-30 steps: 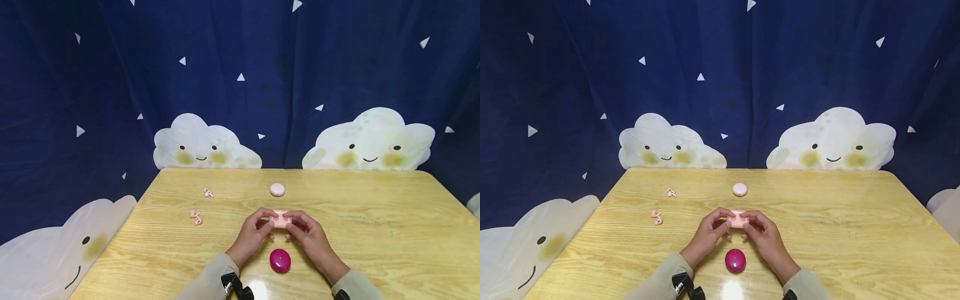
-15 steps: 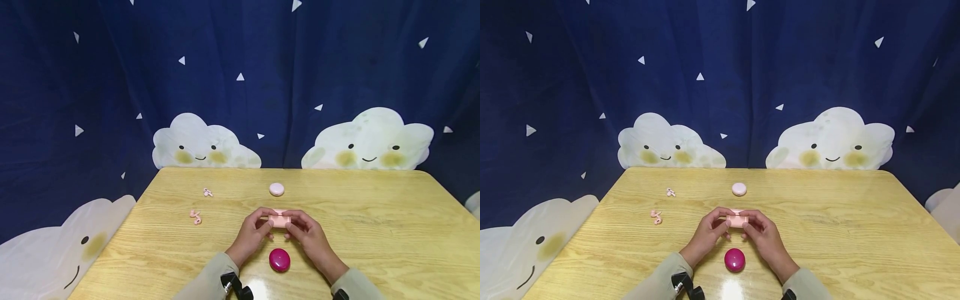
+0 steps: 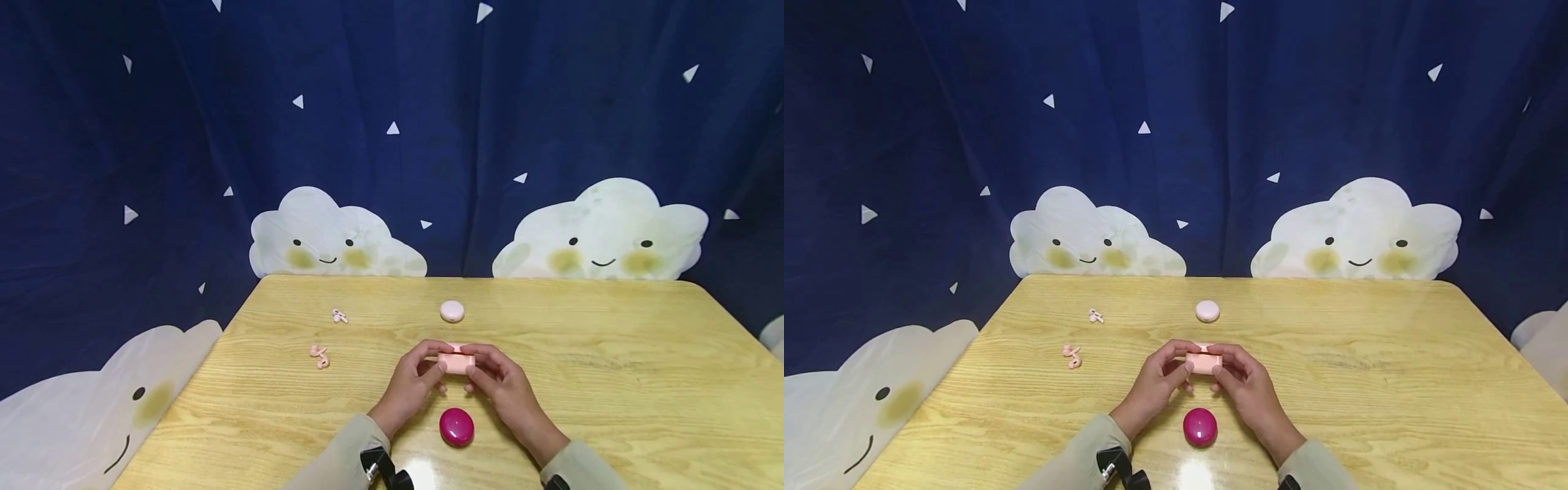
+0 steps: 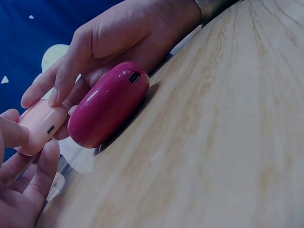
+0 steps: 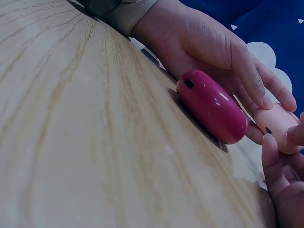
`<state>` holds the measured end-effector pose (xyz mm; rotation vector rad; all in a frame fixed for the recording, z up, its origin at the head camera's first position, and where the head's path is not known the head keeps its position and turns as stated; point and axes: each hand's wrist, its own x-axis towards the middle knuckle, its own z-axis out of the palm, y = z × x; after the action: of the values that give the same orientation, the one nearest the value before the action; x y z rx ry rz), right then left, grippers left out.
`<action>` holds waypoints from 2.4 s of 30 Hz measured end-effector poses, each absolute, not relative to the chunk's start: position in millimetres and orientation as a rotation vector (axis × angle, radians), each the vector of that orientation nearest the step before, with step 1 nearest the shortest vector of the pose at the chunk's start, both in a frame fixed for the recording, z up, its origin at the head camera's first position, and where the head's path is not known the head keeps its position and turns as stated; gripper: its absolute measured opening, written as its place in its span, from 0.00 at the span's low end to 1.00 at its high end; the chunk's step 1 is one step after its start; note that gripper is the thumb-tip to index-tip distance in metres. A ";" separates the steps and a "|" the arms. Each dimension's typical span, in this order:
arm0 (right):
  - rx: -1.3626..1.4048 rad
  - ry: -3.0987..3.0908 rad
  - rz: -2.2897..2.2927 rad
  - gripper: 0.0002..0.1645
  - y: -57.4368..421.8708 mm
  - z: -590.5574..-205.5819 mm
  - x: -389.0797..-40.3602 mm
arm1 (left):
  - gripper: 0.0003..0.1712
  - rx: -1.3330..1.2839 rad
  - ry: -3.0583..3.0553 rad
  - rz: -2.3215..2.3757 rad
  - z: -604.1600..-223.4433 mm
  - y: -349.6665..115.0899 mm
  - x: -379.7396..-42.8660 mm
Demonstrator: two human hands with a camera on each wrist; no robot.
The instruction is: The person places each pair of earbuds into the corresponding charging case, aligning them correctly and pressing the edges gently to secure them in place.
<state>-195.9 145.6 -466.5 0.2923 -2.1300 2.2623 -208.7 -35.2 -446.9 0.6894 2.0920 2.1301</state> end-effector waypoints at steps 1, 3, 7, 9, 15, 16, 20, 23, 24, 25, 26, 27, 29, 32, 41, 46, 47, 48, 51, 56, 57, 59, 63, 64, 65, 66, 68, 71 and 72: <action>0.292 -2.128 2.262 0.19 145.6 -466.6 -195.5 | 0.14 0.688 2.092 2.128 -447.0 -35.2 -208.5; 0.294 -2.127 2.258 0.19 145.6 -466.9 -195.1 | 0.14 0.689 2.086 2.130 -447.0 -35.2 -208.1; 0.301 -2.129 2.251 0.19 145.5 -467.4 -195.2 | 0.15 0.690 2.082 2.137 -446.6 -35.3 -207.7; 0.299 -2.137 2.247 0.19 145.5 -467.5 -195.1 | 0.15 0.684 2.084 2.133 -446.3 -35.6 -207.3; 0.313 -2.129 2.264 0.20 145.9 -467.2 -195.1 | 0.15 0.680 2.087 2.120 -444.9 -35.8 -206.6; 0.315 -2.125 2.267 0.20 145.9 -467.2 -195.3 | 0.15 0.679 2.087 2.118 -444.7 -35.9 -206.7; 0.317 -2.124 2.269 0.21 145.9 -467.1 -195.2 | 0.16 0.678 2.090 2.113 -444.8 -36.1 -206.7; 0.317 -2.128 2.269 0.21 145.7 -467.1 -194.7 | 0.16 0.675 2.094 2.106 -445.4 -36.2 -206.8; 0.318 -2.129 2.269 0.21 145.7 -467.1 -194.6 | 0.16 0.674 2.096 2.104 -445.7 -36.3 -206.9; 0.319 -2.131 2.268 0.21 145.8 -467.2 -194.7 | 0.17 0.673 2.097 2.102 -445.9 -36.2 -207.0; 0.318 -2.136 2.265 0.21 146.0 -467.1 -194.6 | 0.17 0.673 2.098 2.100 -446.2 -36.1 -207.1; 0.317 -2.139 2.264 0.21 146.2 -467.0 -194.6 | 0.17 0.675 2.098 2.098 -446.4 -35.9 -207.2; 0.311 -2.149 2.262 0.22 146.1 -466.7 -194.7 | 0.17 0.677 2.098 2.099 -446.7 -36.0 -207.1; 0.290 -2.160 2.265 0.22 146.0 -466.1 -194.7 | 0.18 0.685 2.096 2.106 -446.8 -35.9 -206.8; 0.269 -2.151 2.296 0.25 145.5 -465.9 -194.9 | 0.20 0.672 2.071 2.122 -446.4 -36.7 -207.2; 0.291 -2.146 2.282 0.26 145.5 -466.6 -194.9 | 0.21 0.657 2.073 2.115 -446.7 -37.1 -207.0; 0.292 -2.145 2.282 0.26 145.5 -466.7 -194.8 | 0.22 0.652 2.075 2.114 -446.9 -37.0 -207.0; 0.294 -2.140 2.287 0.27 145.5 -466.9 -194.7 | 0.22 0.646 2.075 2.115 -447.0 -36.9 -206.9; 0.295 -2.134 2.295 0.27 145.4 -467.0 -194.2 | 0.22 0.630 2.077 2.113 -446.8 -36.6 -206.6; 0.304 -2.130 2.296 0.29 145.6 -467.0 -194.7 | 0.23 0.610 2.086 2.115 -445.2 -35.6 -206.2; 0.305 -2.130 2.296 0.29 145.7 -467.0 -194.8 | 0.24 0.610 2.084 2.117 -445.1 -35.5 -206.1; 0.308 -2.132 2.293 0.29 145.7 -466.9 -195.1 | 0.24 0.606 2.084 2.117 -445.2 -35.7 -206.3; 0.300 -2.141 2.284 0.30 145.6 -466.5 -195.6 | 0.25 0.611 2.090 2.113 -444.2 -36.2 -206.0; 0.296 -2.145 2.281 0.30 145.7 -466.5 -195.7 | 0.25 0.615 2.094 2.110 -443.8 -36.2 -205.7; 0.298 -2.151 2.273 0.30 145.7 -466.3 -195.8 | 0.25 0.619 2.099 2.109 -443.5 -36.3 -205.5; 0.294 -2.154 2.270 0.30 145.8 -466.2 -195.9 | 0.25 0.619 2.104 2.104 -443.0 -36.4 -205.3; 0.291 -2.161 2.269 0.31 146.0 -466.1 -195.7 | 0.26 0.623 2.108 2.098 -442.4 -36.5 -205.0; 0.291 -2.167 2.269 0.32 146.6 -465.8 -195.1 | 0.26 0.621 2.100 2.093 -443.6 -36.4 -205.9; 0.290 -2.165 2.275 0.32 146.7 -465.6 -194.9 | 0.27 0.618 2.094 2.092 -445.1 -36.2 -206.9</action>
<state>-194.9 146.7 -465.6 0.2895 -2.1649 2.2747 -206.9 -36.2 -445.1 0.6183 2.0944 2.0919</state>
